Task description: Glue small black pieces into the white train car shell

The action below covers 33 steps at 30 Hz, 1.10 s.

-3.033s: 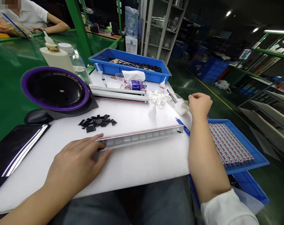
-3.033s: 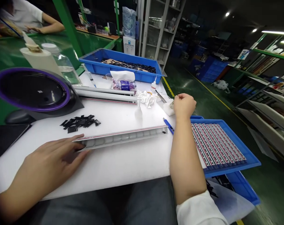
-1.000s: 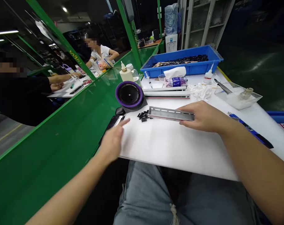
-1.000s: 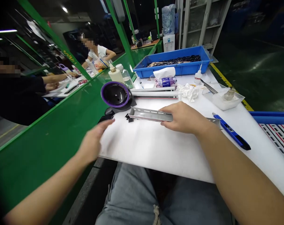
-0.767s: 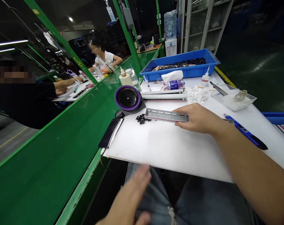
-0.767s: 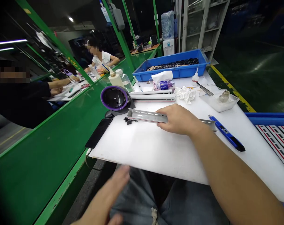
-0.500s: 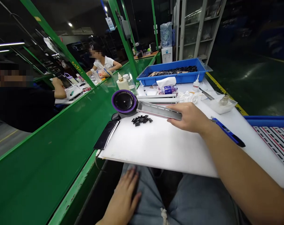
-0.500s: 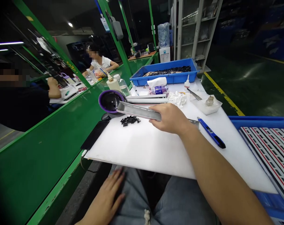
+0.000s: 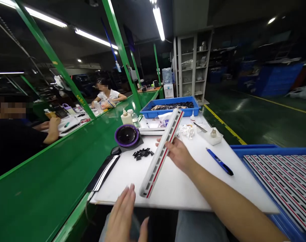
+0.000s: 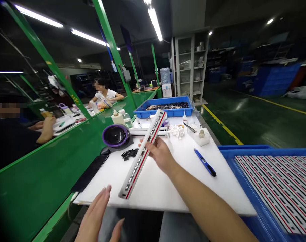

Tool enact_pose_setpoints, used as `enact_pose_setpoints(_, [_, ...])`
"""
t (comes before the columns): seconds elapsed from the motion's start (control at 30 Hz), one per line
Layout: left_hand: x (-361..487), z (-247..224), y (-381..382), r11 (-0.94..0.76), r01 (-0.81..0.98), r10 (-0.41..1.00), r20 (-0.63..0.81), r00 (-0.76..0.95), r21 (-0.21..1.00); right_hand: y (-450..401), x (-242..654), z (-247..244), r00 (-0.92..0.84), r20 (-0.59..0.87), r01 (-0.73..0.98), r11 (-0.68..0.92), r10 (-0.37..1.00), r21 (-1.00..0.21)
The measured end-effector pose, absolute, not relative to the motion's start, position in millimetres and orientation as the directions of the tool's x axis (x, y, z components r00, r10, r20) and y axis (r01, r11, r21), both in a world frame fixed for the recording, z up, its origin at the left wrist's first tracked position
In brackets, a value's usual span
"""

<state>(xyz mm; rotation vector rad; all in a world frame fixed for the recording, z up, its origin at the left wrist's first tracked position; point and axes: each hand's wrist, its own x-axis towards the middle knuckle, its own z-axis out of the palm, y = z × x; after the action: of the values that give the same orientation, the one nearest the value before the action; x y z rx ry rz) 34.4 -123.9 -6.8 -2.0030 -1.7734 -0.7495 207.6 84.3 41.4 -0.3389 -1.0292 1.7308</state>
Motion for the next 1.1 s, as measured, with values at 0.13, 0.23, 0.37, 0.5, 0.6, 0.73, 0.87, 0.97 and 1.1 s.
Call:
enact_pose_setpoints(0.13, [60.6, 18.3, -52.2, -0.100, 0.994, 0.808, 0.586, 0.059, 0.037, 71.5, 190.1, 32.6, -0.444, 0.209, -0.625, -0.134, 0.871, -0.769])
enact_pose_setpoints(0.23, [47.8, 21.7, -22.4, 0.016, 0.997, 0.931, 0.364, -0.044, 0.078, 70.3, 187.3, 30.2, -0.406, 0.241, -0.588, -0.050, 0.882, -0.808])
enact_pose_setpoints(0.37, [-2.8, 26.6, -10.6, -0.017, 0.992, 0.990, 0.139, -0.001, 0.127, 84.6, 198.8, 28.3, -0.094, 0.232, -0.568, 0.140, 0.968, -0.811])
enact_pose_setpoints(0.5, [-48.3, 36.8, -4.2, -0.158, 0.977, 0.985, -0.042, 0.166, 0.145, 104.0, 224.0, 32.5, 0.253, 0.356, -0.384, 0.432, 0.899, -0.816])
enact_pose_setpoints(0.6, [-62.7, 45.3, 4.7, -0.204, 0.965, 0.962, -0.147, 0.229, 0.167, 117.2, 242.6, 37.2, 0.300, 0.513, -0.201, 0.579, 0.804, -0.790])
enact_pose_setpoints(0.73, [-65.7, 56.0, 15.1, -0.282, 0.934, 0.918, -0.221, 0.328, 0.219, 130.1, 255.4, 34.3, 0.254, 0.475, -0.108, 0.513, 0.842, -0.852])
enact_pose_setpoints(0.87, [-55.1, 73.8, 23.7, -0.312, 0.923, 0.886, -0.281, 0.368, 0.226, 132.5, 252.5, 25.9, 0.103, 0.408, -0.011, 0.411, 0.907, -0.912])
enact_pose_setpoints(0.97, [-37.4, 84.1, 41.8, -0.347, 0.893, 0.883, -0.220, 0.414, 0.287, 128.6, 245.9, 22.7, -0.104, 0.380, 0.016, 0.384, 0.919, -0.923])
enact_pose_setpoints(1.1, [-16.2, 74.1, 85.7, -0.490, 0.865, 0.867, -0.042, 0.497, 0.113, 123.5, 241.0, 22.5, -0.270, 0.331, 0.112, 0.371, 0.904, -0.922])
